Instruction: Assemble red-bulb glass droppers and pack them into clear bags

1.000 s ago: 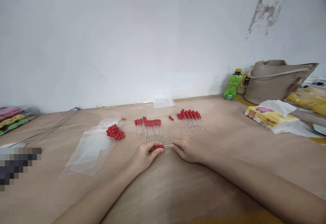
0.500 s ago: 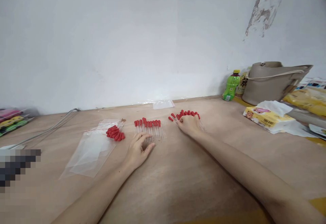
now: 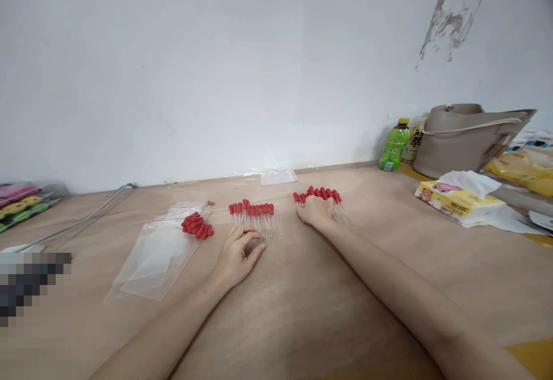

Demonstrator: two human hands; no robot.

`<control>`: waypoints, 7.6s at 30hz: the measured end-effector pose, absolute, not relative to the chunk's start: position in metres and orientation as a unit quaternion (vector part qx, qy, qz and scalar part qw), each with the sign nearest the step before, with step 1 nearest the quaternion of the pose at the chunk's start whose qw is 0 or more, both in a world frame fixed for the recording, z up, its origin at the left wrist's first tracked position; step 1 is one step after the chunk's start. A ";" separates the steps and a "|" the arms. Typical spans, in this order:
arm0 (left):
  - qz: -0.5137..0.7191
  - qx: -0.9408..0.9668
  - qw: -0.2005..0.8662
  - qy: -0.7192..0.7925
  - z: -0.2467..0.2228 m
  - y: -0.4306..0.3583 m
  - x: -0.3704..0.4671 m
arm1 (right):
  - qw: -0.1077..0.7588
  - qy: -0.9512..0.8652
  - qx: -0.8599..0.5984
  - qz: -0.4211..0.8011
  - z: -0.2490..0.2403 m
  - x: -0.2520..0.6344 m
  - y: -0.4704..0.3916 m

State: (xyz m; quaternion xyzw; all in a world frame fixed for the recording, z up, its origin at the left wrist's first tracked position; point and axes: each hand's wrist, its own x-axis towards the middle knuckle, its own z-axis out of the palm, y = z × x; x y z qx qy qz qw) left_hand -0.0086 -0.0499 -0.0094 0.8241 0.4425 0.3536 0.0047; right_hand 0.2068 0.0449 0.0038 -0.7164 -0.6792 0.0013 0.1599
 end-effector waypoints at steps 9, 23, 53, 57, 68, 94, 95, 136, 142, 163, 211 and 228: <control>0.375 0.795 -0.037 0.475 -0.010 -0.048 -0.011 | 0.159 -0.688 -0.708 -0.017 0.007 0.214 0.040; 0.296 0.725 -0.052 0.620 -0.016 -0.018 -0.029 | 0.165 -0.747 -0.644 0.009 0.001 0.169 0.017; 0.209 0.713 -0.174 0.646 0.015 -0.013 -0.119 | 0.380 -0.762 -0.522 -0.047 -0.012 0.252 -0.005; 0.175 0.741 -0.030 0.648 0.011 -0.005 -0.153 | 0.394 -0.780 -0.482 -0.058 -0.021 0.257 -0.012; 0.242 0.795 0.011 0.556 -0.002 0.010 -0.094 | 0.379 -0.791 -0.479 -0.026 -0.022 0.256 -0.014; 0.431 0.744 0.062 0.507 0.018 0.008 -0.090 | 0.381 -0.792 -0.476 -0.027 -0.023 0.257 -0.012; 0.458 0.732 0.056 0.502 0.021 0.007 -0.086 | 0.386 -0.792 -0.472 -0.027 -0.023 0.257 -0.012; 0.374 0.748 0.330 0.437 -0.009 -0.055 0.014 | 0.364 -0.867 -0.321 0.112 -0.014 0.218 -0.048; 0.323 0.783 0.319 0.425 -0.005 -0.062 0.013 | 0.292 -0.906 -0.299 0.063 -0.007 0.226 -0.040; 0.341 0.798 0.187 0.460 0.001 -0.064 0.018 | 0.335 -0.884 -0.316 0.084 -0.019 0.226 -0.040; 0.219 0.911 0.027 0.349 0.001 -0.061 0.017 | 0.177 -0.673 -0.718 0.007 0.014 0.222 0.043; 0.071 0.913 -0.007 0.402 -0.003 -0.012 0.048 | 0.109 -0.708 -0.695 0.061 0.021 0.193 0.032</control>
